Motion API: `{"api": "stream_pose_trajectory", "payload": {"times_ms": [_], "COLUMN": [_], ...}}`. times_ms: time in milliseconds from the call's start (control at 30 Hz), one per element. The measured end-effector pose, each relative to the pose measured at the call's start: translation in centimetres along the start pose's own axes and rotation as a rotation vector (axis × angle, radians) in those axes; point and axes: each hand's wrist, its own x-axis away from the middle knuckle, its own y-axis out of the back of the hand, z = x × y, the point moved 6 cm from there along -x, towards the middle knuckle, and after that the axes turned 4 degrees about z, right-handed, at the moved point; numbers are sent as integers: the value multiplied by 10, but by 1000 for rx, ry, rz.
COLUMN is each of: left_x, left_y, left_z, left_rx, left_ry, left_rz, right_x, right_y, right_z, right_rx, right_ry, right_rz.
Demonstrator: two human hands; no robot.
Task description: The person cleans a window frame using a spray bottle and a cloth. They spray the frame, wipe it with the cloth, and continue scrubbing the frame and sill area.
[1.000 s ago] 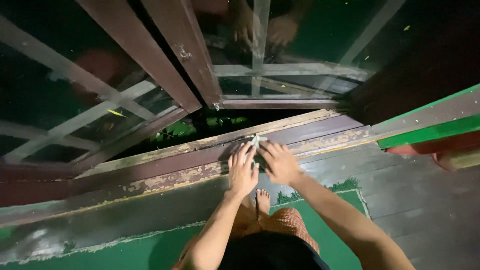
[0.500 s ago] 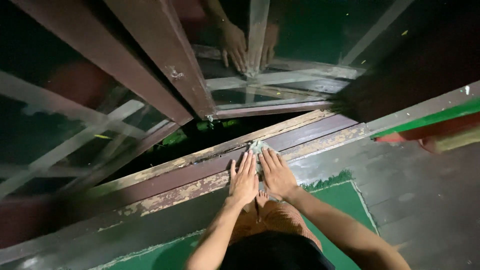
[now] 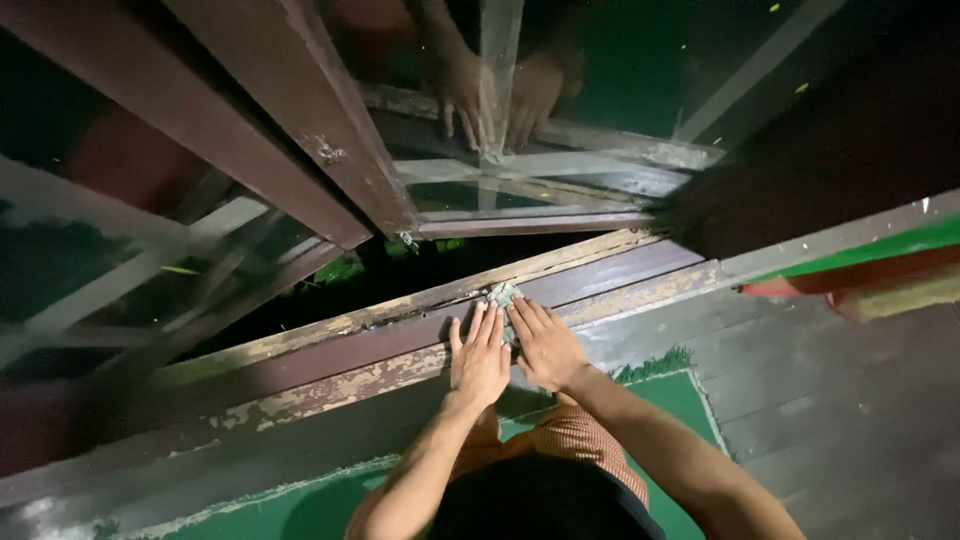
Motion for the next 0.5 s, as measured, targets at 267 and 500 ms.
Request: {"api": "stream_pose_trajectory", "payload": {"times_ms": [267,500], "left_x": [-50,-120], "left_y": [-40,-79], "left_z": [-64,-154], "left_rx": [-21,-34], "left_ry": [-31,-95], "left_rz": [-106,-146], "right_x": [30,66], "right_y": [0,9], "right_z": [-85,-195], "right_rx": [52,161], "right_ry": [6,-145], "right_rz": [-44,9]}}
